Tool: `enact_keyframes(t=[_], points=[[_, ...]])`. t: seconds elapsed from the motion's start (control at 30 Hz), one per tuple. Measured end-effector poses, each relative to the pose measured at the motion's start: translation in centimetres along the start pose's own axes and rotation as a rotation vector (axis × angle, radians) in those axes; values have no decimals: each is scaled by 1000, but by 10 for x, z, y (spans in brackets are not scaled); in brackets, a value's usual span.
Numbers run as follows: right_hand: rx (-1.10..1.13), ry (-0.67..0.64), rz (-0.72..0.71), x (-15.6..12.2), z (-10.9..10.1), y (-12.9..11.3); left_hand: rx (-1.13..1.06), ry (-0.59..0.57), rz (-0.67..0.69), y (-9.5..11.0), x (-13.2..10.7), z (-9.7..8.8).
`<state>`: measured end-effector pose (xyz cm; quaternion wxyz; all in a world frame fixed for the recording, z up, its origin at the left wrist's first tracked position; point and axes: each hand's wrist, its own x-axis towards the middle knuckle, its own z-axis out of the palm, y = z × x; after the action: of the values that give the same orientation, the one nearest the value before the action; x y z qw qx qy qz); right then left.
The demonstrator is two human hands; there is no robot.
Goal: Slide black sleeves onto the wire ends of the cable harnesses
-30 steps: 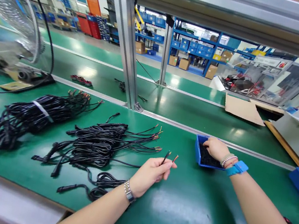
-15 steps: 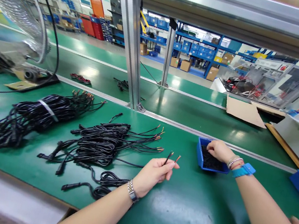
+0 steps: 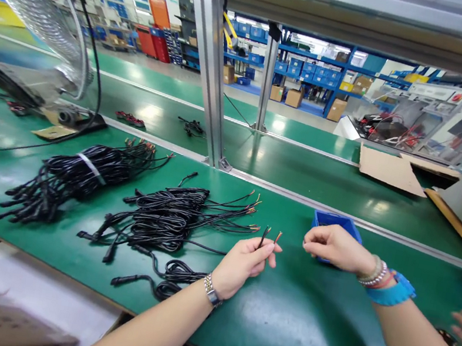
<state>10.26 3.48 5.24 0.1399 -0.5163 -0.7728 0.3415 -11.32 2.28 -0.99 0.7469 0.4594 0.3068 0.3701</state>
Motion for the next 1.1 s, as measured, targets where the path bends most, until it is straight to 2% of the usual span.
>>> enact_keyframes(t=[0.13,0.2,0.3,0.4,0.57,0.67,0.77,0.83,1.1], points=[[-166,-51,-225,13,31,-21,53,-11,17,1,0,-1],[-178,-29,-262,16,37,-25,79,-13,13,1,-1,-1],[-77,-8,-220,14,35,-26,92,13,26,1,-1,0],[171,-22,-117,10,33,-24,56,15,13,1,-1,0],[555,53,-42,12,50,-17,-28,13,-22,2,1,-2],[616,196,-33,15,59,-15,-34,33,-17,2,0,-2],[659,406,-19,16,58,-17,-7,74,-20,2,0,-2],[666,485,-23,15,56,-20,1,92,-25,2,0,-1],[697,488,-30,15,57,-23,-22,61,-57,2,-2,0]])
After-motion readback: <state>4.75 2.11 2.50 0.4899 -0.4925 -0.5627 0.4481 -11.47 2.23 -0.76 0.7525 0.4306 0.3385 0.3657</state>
